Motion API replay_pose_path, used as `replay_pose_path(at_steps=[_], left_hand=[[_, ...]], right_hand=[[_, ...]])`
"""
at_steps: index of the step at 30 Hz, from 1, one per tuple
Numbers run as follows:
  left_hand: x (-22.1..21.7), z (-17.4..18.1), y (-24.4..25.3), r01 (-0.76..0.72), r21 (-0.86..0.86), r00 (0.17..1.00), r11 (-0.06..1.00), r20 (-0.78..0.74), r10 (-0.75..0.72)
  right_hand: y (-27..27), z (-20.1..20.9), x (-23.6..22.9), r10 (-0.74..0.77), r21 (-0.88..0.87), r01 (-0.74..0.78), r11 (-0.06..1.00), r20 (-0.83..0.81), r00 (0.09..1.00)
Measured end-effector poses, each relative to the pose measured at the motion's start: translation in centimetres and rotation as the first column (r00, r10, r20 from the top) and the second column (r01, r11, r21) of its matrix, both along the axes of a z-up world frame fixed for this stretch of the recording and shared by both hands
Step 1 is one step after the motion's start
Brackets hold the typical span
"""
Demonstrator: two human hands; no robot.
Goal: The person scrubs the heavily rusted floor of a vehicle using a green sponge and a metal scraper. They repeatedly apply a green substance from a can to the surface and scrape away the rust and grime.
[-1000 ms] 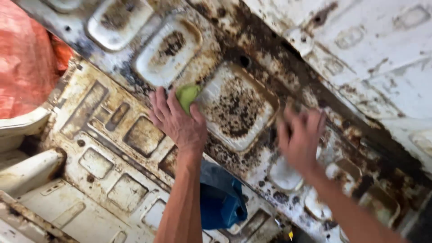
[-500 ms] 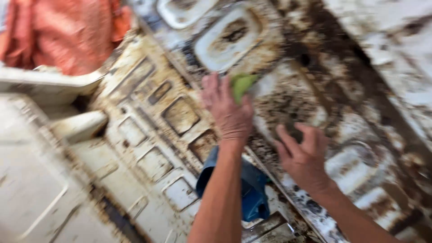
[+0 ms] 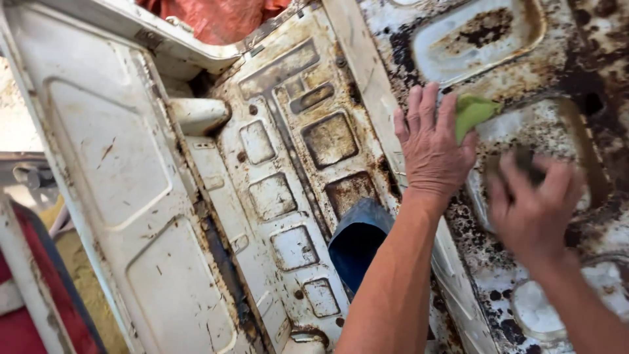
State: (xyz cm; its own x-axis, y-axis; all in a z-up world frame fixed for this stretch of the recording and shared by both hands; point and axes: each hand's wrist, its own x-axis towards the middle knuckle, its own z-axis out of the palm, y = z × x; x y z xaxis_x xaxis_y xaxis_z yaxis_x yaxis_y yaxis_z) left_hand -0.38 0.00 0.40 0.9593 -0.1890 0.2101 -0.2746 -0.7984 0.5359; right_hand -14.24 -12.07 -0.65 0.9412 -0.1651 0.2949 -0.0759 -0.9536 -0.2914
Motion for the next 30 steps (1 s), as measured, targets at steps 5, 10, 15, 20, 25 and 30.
replay_pose_path(at_steps=[5, 10, 15, 20, 25, 30], left_hand=[[0.0, -0.6, -0.1, -0.036, 0.0, 0.995, 0.999, 0.09, 0.036], [-0.3, -0.6, 0.1, -0.014, 0.01, 1.0, 1.0, -0.004, 0.014], [-0.7, -1.0, 0.0, -0.059, 0.041, 0.997, 0.997, 0.042, 0.057], [-0.5, -1.1, 0.0, -0.039, 0.004, 0.999, 0.999, 0.024, 0.039], [-0.3, -1.2, -0.3, -0.035, 0.024, 0.999, 0.999, 0.036, 0.035], [-0.1, -0.6, 0.1, -0.034, 0.043, 0.998, 0.998, 0.047, 0.032]], right_hand=[[0.2, 2.0, 0.2, 0.118, -0.034, -0.116, 0.993, 0.082, 0.99], [0.8, 0.9, -3.4, 0.079, -0.054, -0.079, 0.995, 0.001, 0.997], [0.5, 1.7, 2.5, 0.104, 0.046, -0.11, 0.993, 0.115, 0.988], [0.2, -0.1, -7.6, 0.061, -0.12, -0.064, 0.991, -0.024, 0.998], [0.4, 1.1, 2.3, 0.117, -0.002, -0.117, 0.993, 0.094, 0.989], [0.8, 2.1, -3.3, 0.081, -0.024, -0.084, 0.996, -0.102, 0.991]])
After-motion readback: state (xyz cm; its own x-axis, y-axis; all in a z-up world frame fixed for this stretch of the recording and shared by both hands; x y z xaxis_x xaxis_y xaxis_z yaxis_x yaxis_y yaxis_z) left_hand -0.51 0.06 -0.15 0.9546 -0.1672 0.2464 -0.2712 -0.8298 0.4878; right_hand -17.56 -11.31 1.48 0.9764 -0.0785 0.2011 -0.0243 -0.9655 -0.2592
